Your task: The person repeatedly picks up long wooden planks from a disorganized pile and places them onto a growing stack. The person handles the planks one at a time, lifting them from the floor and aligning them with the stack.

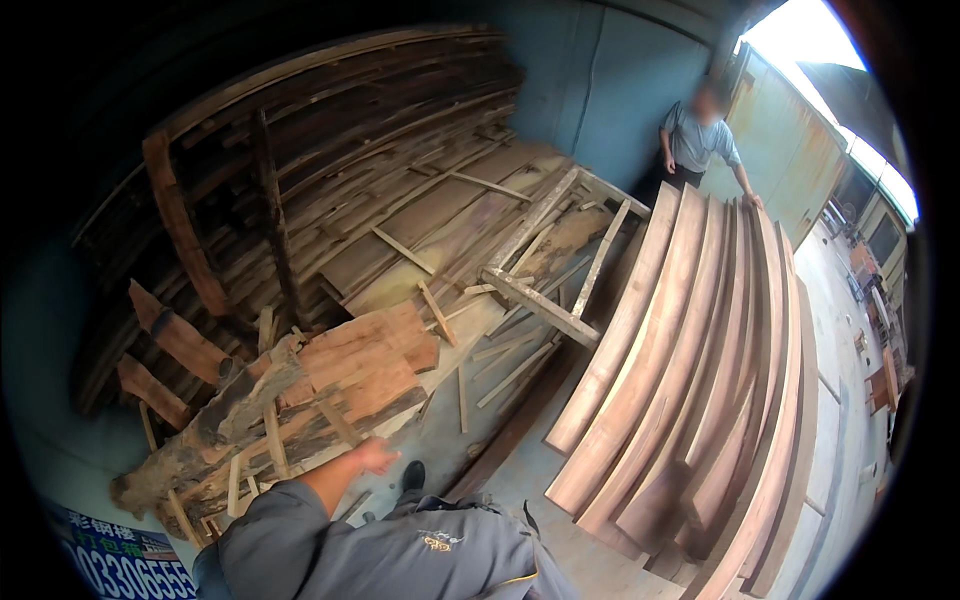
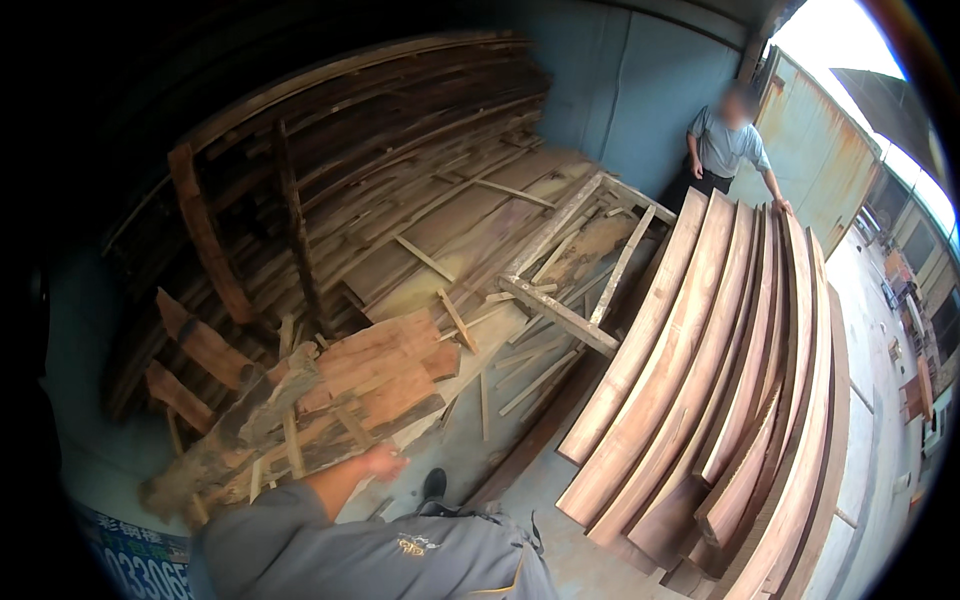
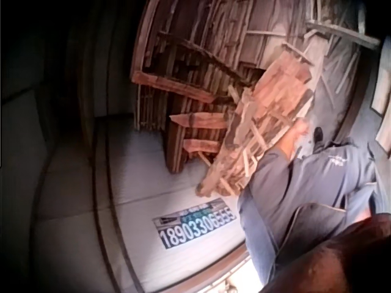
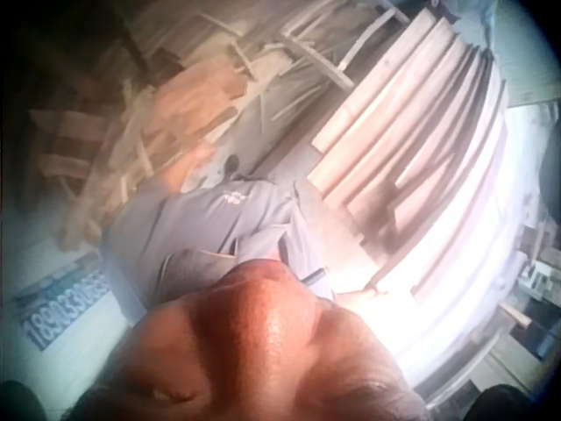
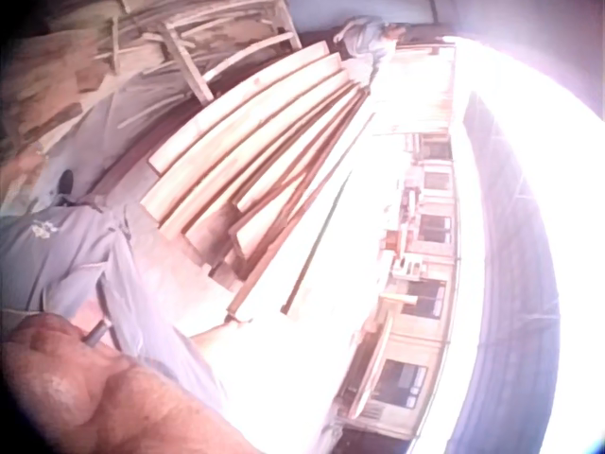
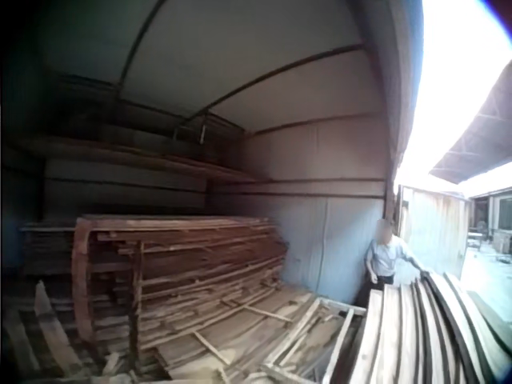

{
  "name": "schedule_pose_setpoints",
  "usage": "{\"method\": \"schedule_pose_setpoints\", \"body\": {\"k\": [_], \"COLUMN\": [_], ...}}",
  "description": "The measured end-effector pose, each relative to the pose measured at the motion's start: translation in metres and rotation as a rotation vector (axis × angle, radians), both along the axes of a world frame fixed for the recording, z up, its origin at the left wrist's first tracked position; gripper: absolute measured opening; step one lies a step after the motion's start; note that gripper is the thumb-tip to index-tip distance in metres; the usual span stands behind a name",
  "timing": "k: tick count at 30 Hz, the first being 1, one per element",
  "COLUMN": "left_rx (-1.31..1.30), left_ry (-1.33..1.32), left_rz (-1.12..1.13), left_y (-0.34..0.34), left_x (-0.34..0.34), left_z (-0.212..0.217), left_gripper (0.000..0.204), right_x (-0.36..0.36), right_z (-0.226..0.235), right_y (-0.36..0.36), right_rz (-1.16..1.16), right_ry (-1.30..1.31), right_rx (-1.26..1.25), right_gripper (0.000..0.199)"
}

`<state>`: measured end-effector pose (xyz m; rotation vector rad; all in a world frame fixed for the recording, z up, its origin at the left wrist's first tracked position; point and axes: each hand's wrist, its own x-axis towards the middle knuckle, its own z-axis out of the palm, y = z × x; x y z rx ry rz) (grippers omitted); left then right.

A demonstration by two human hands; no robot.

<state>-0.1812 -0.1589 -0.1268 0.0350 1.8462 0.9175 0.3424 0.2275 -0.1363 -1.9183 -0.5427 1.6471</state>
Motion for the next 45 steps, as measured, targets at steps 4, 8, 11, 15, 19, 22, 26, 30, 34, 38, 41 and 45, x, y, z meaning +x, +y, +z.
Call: {"method": "schedule_pose_setpoints", "body": {"k": [4, 8, 11, 15, 19, 22, 26, 30, 34, 38, 41, 45], "left_rx": [0.079, 0.056, -0.013, -0.072, -0.072, -0.045, 0.018, -0.092, -0.208, -0.29, -0.276, -0.186], "left_ry": [0.066, 0.086, 0.095, -0.057, 0.105, -0.163, -0.188, -0.183, -0.185, -0.163, -0.082, -0.017], "left_rz": [0.074, 0.171, 0.251, 0.231, -0.103, 0.264, 0.303, 0.235, -0.012, -0.162, -0.26, -0.316], "left_y": [-0.009, -0.025, -0.054, -0.094, -0.132, -0.123, -0.122, -0.109, -0.095, -0.063, -0.018, 0.049], "left_x": [-0.024, -0.019, -0.006, 0.016, 0.027, 0.033, 0.029, 0.028, 0.009, -0.021, -0.042, -0.052], "left_z": [-0.012, 0.007, -0.011, -0.049, -0.087, -0.064, -0.049, -0.032, -0.034, -0.015, -0.003, 0.008], "left_gripper": [0.077, 0.051, 0.034, 0.032, 0.031, 0.027, 0.027, 0.028, 0.029, 0.028, 0.027, 0.03], "right_x": [0.001, -0.004, -0.014, -0.013, 0.011, 0.064, 0.065, -0.065, -0.099, -0.112, -0.115, -0.103], "right_z": [0.001, -0.003, -0.008, -0.009, -0.011, -0.01, 0.017, 0.175, 0.315, 0.414, 0.448, 0.453], "right_y": [-0.004, -0.002, 0.001, -0.003, -0.021, -0.048, -0.096, -0.117, -0.114, -0.122, -0.133, -0.133], "right_rz": [-0.002, 0.004, 0.018, 0.014, -0.039, -0.168, -0.121, 0.255, 0.344, 0.371, 0.363, 0.359], "right_ry": [-0.006, -0.028, -0.041, -0.06, -0.06, -0.035, 0.038, -0.055, 0.001, -0.152, -0.103, -0.03], "right_rx": [0.003, 0.001, -0.003, -0.012, -0.024, -0.007, 0.001, 0.527, 1.332, 2.021, 2.036, 2.027], "right_gripper": [0.061, 0.062, 0.063, 0.065, 0.067, 0.068, 0.064, 0.033, 0.03, 0.035, 0.022, 0.013]}}
